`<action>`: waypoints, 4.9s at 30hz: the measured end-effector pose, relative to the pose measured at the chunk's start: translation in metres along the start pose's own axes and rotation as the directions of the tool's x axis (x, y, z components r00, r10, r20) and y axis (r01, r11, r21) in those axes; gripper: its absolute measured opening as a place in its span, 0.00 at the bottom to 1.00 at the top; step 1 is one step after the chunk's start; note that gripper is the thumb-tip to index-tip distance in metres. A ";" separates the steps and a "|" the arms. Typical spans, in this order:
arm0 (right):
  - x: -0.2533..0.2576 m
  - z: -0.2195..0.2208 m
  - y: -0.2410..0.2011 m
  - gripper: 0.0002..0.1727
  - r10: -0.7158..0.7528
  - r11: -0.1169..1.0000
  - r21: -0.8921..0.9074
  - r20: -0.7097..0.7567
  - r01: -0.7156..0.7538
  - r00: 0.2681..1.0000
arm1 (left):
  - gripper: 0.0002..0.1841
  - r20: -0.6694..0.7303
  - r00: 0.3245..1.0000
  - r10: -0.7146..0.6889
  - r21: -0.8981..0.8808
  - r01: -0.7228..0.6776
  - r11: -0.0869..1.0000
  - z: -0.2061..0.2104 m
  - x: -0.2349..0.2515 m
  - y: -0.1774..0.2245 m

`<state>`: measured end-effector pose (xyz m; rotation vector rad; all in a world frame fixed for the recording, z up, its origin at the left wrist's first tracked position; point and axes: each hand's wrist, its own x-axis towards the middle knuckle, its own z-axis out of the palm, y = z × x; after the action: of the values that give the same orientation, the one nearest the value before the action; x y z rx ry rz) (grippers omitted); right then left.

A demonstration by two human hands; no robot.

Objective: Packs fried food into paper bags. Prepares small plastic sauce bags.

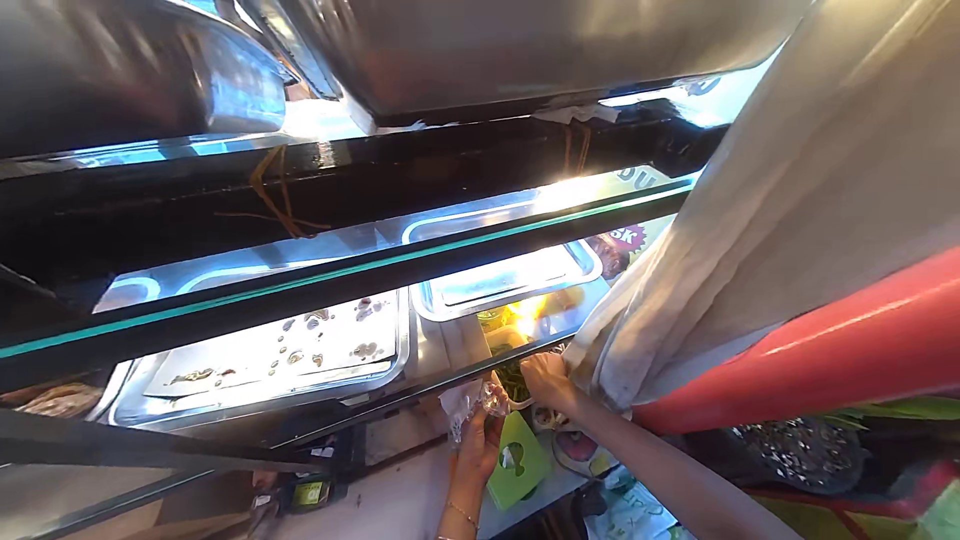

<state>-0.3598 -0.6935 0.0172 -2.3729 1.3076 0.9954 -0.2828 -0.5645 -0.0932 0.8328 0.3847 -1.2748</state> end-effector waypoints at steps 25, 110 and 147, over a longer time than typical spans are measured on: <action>-0.090 0.018 0.117 0.28 -0.264 0.668 0.627 -0.305 0.401 0.915 | 0.16 0.284 0.948 -0.144 -0.271 0.224 0.936 0.011 0.014 -0.010; -0.132 0.012 0.013 0.19 0.107 -0.100 0.575 -0.805 0.812 0.583 | 0.08 0.409 0.722 0.557 0.425 -0.691 0.584 0.051 -0.182 0.065; -0.170 0.028 0.013 0.05 -0.044 -0.128 0.590 -0.806 0.797 0.590 | 0.08 0.810 0.407 0.422 0.444 -0.896 0.012 0.058 -0.170 0.074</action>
<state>-0.4440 -0.5767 0.1120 -1.5175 0.5616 -0.8558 -0.2713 -0.4861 0.0846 1.2871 -1.2079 -0.4927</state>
